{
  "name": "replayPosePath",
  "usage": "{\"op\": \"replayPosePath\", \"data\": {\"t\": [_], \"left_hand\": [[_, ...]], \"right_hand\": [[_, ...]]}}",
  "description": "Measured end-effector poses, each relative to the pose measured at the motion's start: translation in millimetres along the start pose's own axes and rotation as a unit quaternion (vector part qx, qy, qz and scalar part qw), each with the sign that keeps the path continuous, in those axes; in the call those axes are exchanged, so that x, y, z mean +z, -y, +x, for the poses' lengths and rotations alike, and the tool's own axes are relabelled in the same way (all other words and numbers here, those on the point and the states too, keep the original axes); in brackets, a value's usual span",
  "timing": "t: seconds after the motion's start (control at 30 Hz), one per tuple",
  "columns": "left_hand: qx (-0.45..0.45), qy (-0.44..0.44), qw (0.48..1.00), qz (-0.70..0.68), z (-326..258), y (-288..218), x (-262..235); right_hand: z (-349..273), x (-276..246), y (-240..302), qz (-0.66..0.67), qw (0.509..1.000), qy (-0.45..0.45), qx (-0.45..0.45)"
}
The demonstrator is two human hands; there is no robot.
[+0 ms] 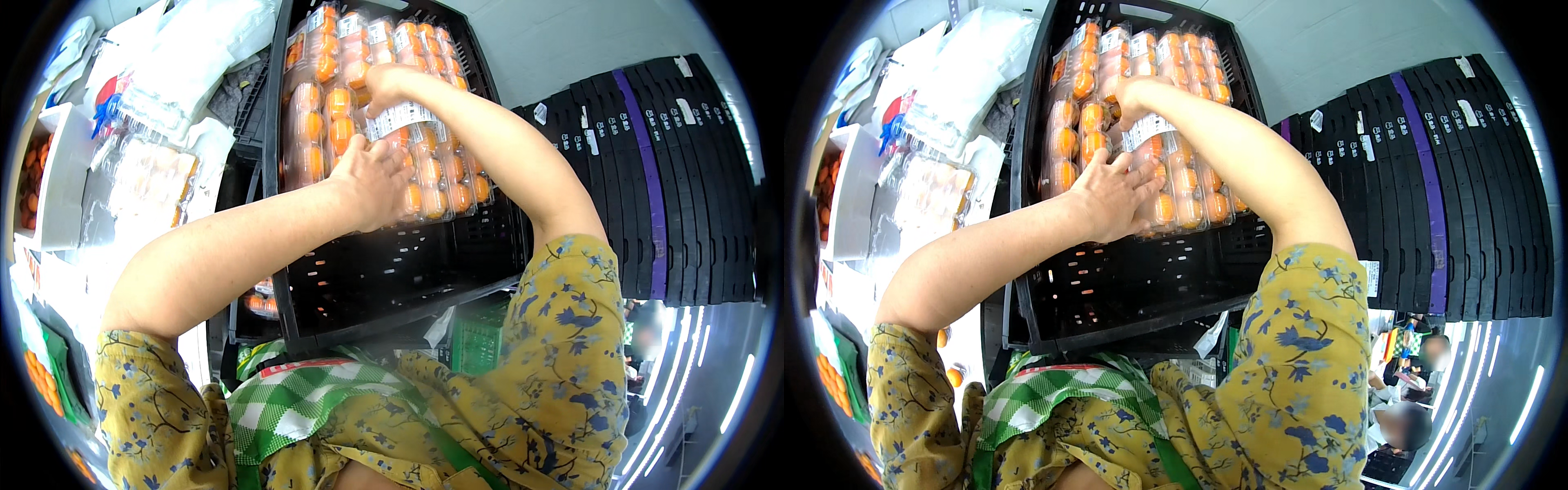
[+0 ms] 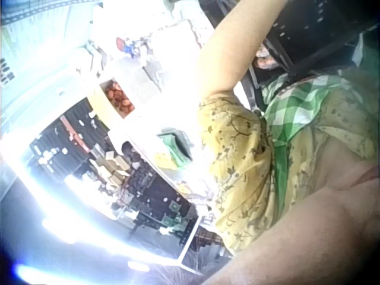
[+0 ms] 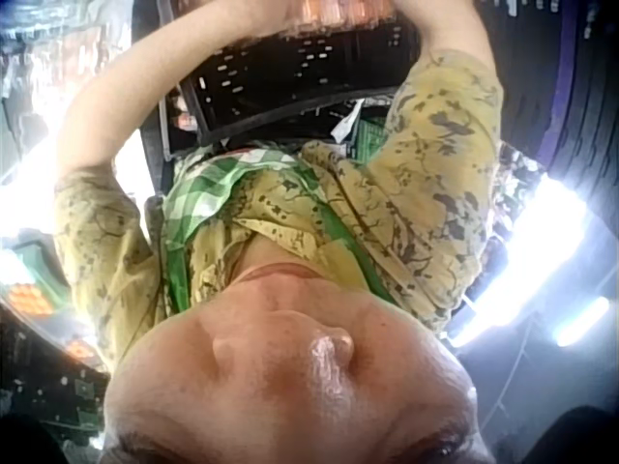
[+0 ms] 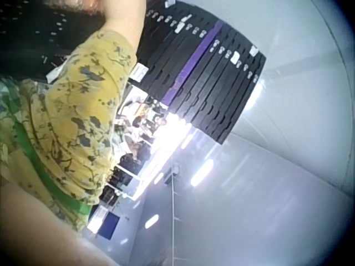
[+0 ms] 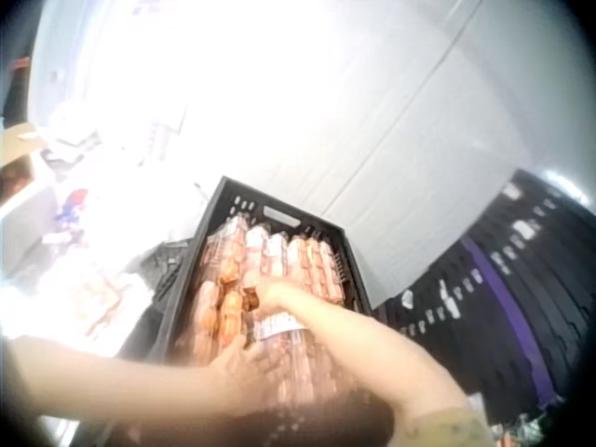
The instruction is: The person sticks adhesive labels onto clear plastic containers of oranges and places the containers into a black plastic crate.
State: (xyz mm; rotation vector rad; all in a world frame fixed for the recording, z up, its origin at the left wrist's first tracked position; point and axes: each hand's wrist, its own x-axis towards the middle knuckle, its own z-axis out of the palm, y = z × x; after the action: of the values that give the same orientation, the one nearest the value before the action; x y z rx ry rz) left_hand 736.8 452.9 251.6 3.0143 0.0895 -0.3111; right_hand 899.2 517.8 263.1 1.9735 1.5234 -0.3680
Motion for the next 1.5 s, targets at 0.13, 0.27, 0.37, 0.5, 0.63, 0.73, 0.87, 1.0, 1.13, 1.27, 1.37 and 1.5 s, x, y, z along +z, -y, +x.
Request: {"op": "replayPosePath", "data": {"t": [0.13,0.27,0.37,0.5,0.63,0.73,0.87,1.0,1.13,1.27,1.37,1.5], "left_hand": [[0.010,-0.034,0.999,-0.007,1,2,1],[-0.010,0.083,0.996,0.018,3,21,-39],[-0.024,0.004,1.000,-0.003,17,44,-31],[-0.031,0.025,0.999,-0.001,38,37,-25],[-0.049,0.053,0.997,-0.037,40,33,-29],[-0.048,0.057,0.996,-0.046,40,34,-26],[-0.052,0.010,0.997,-0.055,34,38,-16],[-0.056,0.016,0.996,-0.069,33,36,-15],[-0.053,-0.005,0.996,-0.076,36,37,-12],[-0.113,-0.099,0.977,-0.153,38,34,-19],[-0.108,-0.183,0.618,-0.757,20,23,-23],[-0.046,-0.137,0.496,-0.856,6,10,-20]], "right_hand": [[-6,-2,2,-0.016,0.999,0.023,0.041],[-10,-4,3,-0.017,0.998,0.020,0.059],[-10,-5,4,-0.009,0.998,0.011,0.066],[-7,-1,-17,0.040,0.999,0.007,0.032],[-15,6,-50,0.225,0.974,0.025,-0.002],[-22,25,-68,0.208,0.975,-0.077,-0.034],[-48,27,-70,0.197,0.972,-0.123,-0.020],[-58,32,-74,0.186,0.971,-0.152,0.003],[-88,15,-103,0.304,0.935,-0.182,0.024],[-130,9,-109,0.465,0.868,-0.170,-0.044],[-153,22,-89,0.536,0.817,-0.202,-0.069],[-171,35,-69,0.539,0.803,-0.234,-0.097]]}}
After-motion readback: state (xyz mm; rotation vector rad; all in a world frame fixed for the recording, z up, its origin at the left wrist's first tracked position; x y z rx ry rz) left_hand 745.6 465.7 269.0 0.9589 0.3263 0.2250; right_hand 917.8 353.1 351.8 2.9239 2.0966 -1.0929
